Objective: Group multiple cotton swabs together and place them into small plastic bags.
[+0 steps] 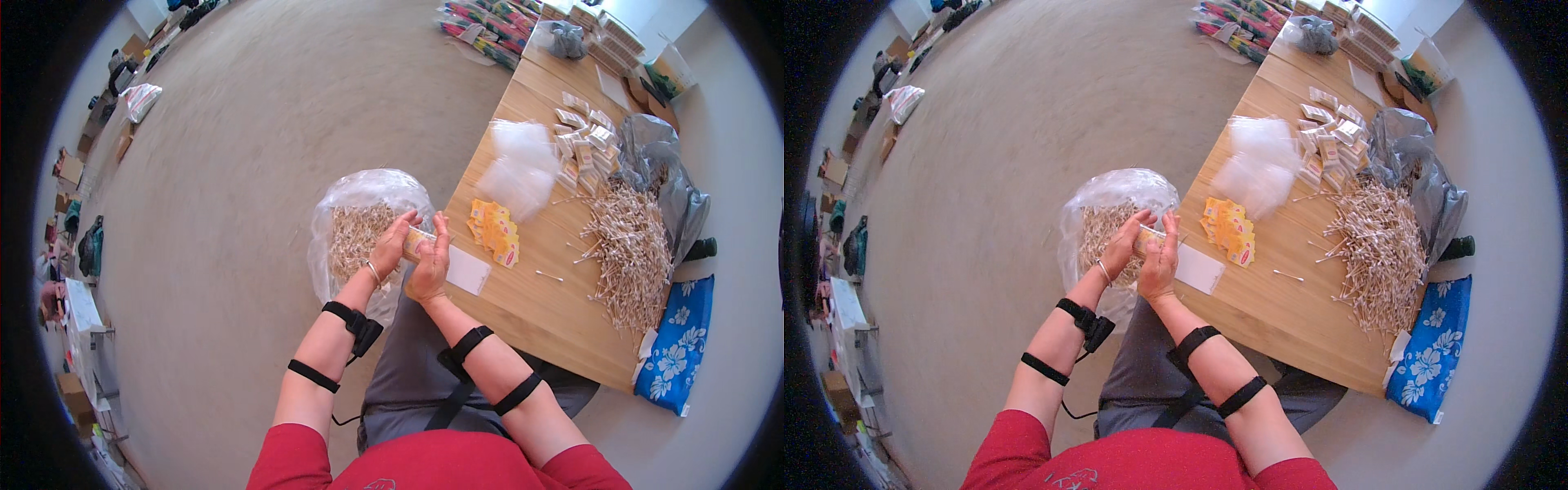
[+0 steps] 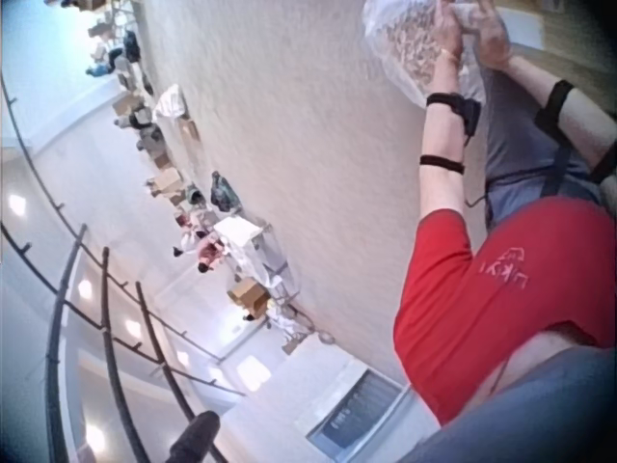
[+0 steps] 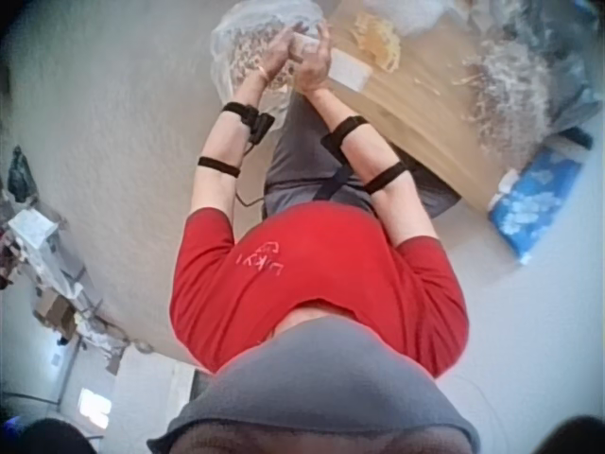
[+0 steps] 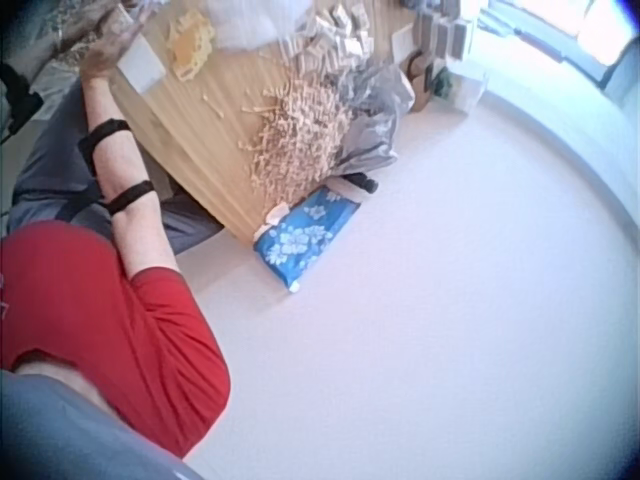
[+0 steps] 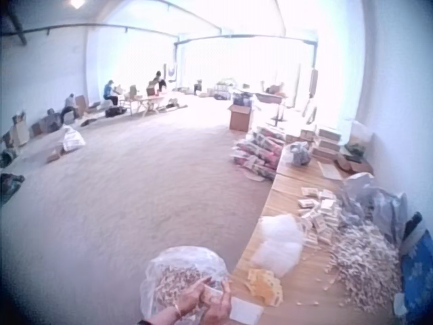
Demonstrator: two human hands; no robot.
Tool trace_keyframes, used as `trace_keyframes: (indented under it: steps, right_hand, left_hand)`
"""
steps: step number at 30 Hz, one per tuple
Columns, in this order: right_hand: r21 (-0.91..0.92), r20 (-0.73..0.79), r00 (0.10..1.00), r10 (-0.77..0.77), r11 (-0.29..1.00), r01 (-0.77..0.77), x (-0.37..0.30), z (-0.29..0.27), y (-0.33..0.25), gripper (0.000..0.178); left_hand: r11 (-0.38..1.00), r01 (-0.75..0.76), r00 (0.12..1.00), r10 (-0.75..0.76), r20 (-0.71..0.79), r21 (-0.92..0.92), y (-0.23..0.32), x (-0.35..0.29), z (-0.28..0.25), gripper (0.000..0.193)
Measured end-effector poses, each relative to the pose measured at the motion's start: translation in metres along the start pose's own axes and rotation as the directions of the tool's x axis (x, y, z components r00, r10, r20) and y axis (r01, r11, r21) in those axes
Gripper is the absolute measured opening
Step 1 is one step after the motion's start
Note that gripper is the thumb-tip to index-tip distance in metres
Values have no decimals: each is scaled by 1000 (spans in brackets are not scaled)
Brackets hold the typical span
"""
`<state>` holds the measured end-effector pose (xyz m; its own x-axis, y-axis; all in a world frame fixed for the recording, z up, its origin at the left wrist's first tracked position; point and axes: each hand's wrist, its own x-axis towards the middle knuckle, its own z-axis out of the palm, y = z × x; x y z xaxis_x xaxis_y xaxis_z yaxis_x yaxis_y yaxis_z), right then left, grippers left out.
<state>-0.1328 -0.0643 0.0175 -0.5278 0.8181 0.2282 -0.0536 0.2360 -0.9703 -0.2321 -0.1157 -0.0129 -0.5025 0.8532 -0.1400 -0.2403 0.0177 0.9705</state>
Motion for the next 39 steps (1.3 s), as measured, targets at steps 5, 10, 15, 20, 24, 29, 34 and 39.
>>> trace_keyframes:
  steps: [5, 10, 15, 20, 24, 29, 34, 39]
  right_hand:
    - [-52, 17, 999, 30, 998, -29, -1, 4, 0, 49]
    - [-48, 28, 999, 36, 998, -35, 0, -3, 6, 46]
    - [-64, 38, 993, 113, 992, -111, -1, -2, 6, 45]
    - [-75, 51, 991, 128, 989, -124, 0, -4, 6, 44]
    - [-104, 32, 996, 81, 992, -78, -1, -3, 9, 42]
    - [-82, 49, 995, 89, 993, -85, -1, -2, 6, 40]
    - [-228, 119, 992, 52, 973, -24, 1, -5, 8, 37]
    - [-216, 127, 990, 62, 976, -33, 3, -7, 10, 38]
  left_hand:
    - [983, -54, 868, 133, -479, 176, -21, -8, 2, 60]
    - [928, 198, 840, -326, -434, -314, -15, -47, 19, 47]
    - [835, 193, 855, -401, -328, -516, -4, -43, 25, 28]
    - [750, 199, 836, -465, -290, -631, -10, -39, 26, 24]
    - [638, 213, 833, -515, -204, -740, -13, -34, 31, 24]
    - [722, 226, 849, -475, -232, -654, -21, -36, 25, 23]
    - [888, 48, 828, -292, -479, -457, -10, -31, 50, 21]
    - [885, 119, 832, -337, -441, -451, 5, -26, 47, 20]
